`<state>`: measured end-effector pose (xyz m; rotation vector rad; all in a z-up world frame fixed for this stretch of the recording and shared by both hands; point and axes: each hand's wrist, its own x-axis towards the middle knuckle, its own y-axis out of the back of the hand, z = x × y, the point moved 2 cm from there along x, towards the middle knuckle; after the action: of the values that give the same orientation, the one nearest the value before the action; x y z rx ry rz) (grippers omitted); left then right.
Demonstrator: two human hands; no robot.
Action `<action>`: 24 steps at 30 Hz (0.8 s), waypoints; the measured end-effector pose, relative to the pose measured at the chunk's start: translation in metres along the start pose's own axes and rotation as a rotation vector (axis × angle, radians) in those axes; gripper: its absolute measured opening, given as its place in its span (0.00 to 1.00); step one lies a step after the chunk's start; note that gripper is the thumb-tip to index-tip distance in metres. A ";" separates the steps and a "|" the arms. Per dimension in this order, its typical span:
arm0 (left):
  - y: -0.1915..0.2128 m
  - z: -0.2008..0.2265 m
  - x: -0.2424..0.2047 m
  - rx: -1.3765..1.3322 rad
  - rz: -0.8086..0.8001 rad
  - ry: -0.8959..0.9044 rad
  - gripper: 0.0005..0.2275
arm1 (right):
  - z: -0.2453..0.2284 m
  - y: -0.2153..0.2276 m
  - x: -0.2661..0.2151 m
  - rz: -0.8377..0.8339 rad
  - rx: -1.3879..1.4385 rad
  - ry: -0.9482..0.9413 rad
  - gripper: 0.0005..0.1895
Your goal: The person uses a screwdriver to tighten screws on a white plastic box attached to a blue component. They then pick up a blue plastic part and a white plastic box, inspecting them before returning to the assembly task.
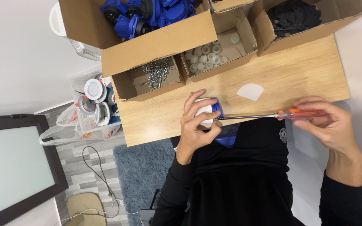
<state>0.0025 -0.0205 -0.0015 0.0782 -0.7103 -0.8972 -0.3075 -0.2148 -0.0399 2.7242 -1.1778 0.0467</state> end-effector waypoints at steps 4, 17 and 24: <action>0.002 0.002 0.000 0.009 -0.013 0.003 0.09 | 0.003 -0.006 0.003 0.012 -0.015 -0.206 0.14; 0.000 0.003 -0.001 0.028 0.018 -0.017 0.08 | 0.036 0.013 -0.006 0.006 0.079 0.060 0.07; 0.000 0.004 -0.002 0.038 0.020 -0.010 0.07 | 0.034 0.018 -0.012 0.000 0.055 0.097 0.06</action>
<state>-0.0010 -0.0181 0.0005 0.1001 -0.7362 -0.8657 -0.3301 -0.2245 -0.0723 2.7348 -1.1667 0.2119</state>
